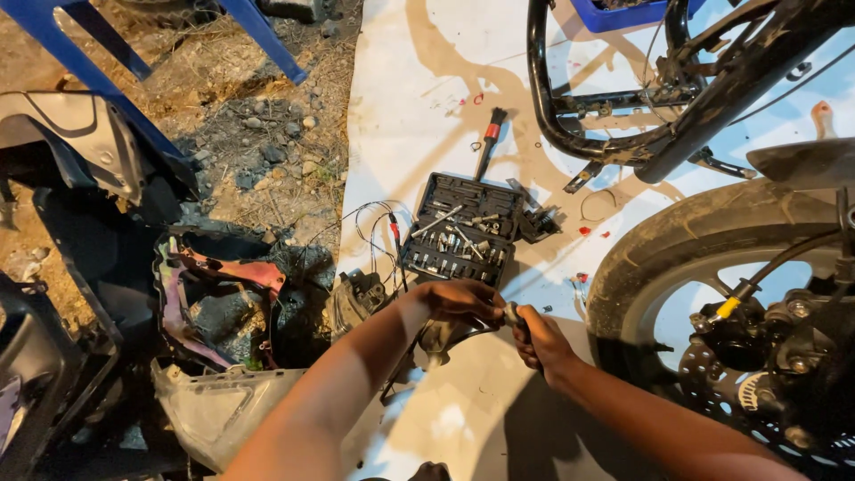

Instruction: The person works on a disassembled motorcycle laid on a tarp outdoors. They first handle parts near the handlebar area, then use a socket wrench to loosen and tighten bolts on the front wheel and brake assembly, picking sockets from a tool case and fitting them onto the fasteners by hand.

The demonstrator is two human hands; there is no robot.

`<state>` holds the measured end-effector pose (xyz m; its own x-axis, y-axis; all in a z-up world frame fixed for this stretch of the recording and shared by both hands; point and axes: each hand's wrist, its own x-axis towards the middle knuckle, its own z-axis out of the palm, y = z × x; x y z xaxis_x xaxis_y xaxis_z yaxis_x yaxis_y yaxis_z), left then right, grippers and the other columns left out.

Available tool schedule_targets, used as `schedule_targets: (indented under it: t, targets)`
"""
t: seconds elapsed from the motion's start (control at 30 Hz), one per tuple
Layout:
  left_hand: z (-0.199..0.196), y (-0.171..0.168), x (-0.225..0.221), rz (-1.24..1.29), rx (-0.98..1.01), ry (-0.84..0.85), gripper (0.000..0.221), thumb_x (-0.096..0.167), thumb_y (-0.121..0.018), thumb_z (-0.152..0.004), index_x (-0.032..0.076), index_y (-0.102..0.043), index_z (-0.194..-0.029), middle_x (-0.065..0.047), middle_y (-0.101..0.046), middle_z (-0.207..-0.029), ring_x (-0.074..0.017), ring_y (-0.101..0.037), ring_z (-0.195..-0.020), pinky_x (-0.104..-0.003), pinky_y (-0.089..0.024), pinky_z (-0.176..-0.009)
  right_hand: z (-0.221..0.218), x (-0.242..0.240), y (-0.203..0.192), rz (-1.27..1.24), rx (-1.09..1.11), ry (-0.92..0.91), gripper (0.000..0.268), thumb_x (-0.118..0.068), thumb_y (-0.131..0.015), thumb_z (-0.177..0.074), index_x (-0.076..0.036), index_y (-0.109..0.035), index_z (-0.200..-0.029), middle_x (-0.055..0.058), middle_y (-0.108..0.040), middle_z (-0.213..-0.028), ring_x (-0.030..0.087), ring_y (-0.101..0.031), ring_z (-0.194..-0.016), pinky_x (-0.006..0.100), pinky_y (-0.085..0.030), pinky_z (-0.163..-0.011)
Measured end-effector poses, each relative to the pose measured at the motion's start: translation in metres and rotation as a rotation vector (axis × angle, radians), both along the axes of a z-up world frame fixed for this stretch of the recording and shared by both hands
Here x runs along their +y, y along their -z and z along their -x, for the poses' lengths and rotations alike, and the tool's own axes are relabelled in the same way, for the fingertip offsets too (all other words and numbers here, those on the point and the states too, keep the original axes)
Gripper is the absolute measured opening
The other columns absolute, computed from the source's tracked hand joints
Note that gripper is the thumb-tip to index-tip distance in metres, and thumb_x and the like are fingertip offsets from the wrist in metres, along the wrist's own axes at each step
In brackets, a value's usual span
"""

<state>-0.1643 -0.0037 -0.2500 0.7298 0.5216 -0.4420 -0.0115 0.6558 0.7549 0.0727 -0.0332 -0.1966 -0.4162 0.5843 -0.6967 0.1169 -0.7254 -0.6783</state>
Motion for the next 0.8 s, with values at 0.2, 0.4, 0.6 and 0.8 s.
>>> schedule_targets:
  t: [0.2, 0.4, 0.6, 0.8]
  targets:
    - [0.020, -0.025, 0.018, -0.177, 0.240, 0.019, 0.033, 0.027, -0.071, -0.095, 0.000, -0.069, -0.114, -0.008, -0.074, -0.098, -0.0176, -0.068, -0.088, -0.033, -0.056, -0.077, 0.001, 0.027, 0.027, 0.115, 0.117, 0.136, 0.051, -0.052, -0.039, -0.095, -0.016, -0.032, -0.060, -0.003, -0.022, -0.045, 0.013, -0.020, -0.035, 0.032, -0.018, -0.035]
    - [0.048, 0.028, 0.038, -0.316, 0.873, -0.682, 0.029, 0.027, -0.081, -0.081, 0.005, -0.078, -0.101, -0.010, -0.076, -0.087, -0.0180, -0.070, -0.079, -0.034, -0.055, -0.072, -0.001, 0.046, 0.030, 0.046, 0.114, 0.249, 0.045, -0.049, -0.037, -0.097, -0.016, -0.038, -0.066, -0.001, -0.027, -0.049, 0.015, -0.027, -0.039, 0.034, -0.023, -0.039]
    - [0.076, 0.110, 0.066, -0.603, 0.702, -0.925, 0.033, 0.013, -0.070, -0.077, 0.003, -0.075, -0.108, -0.006, -0.077, -0.097, -0.0148, -0.073, -0.087, -0.028, -0.056, -0.081, 0.001, 0.050, 0.050, 0.053, 0.114, 0.260, 0.047, -0.049, -0.037, -0.099, -0.014, -0.038, -0.069, -0.001, -0.029, -0.052, 0.014, -0.029, -0.040, 0.033, -0.025, -0.040]
    - [0.121, 0.082, 0.088, -0.244, 0.180, -1.641, 0.027, 0.010, -0.067, -0.084, -0.002, -0.069, -0.108, -0.008, -0.068, -0.089, -0.0162, -0.062, -0.073, -0.027, -0.048, -0.062, -0.001, 0.059, 0.054, 0.024, 0.081, 0.312, 0.044, -0.050, -0.040, -0.098, -0.014, -0.044, -0.075, 0.000, -0.032, -0.052, 0.015, -0.031, -0.040, 0.033, -0.024, -0.040]
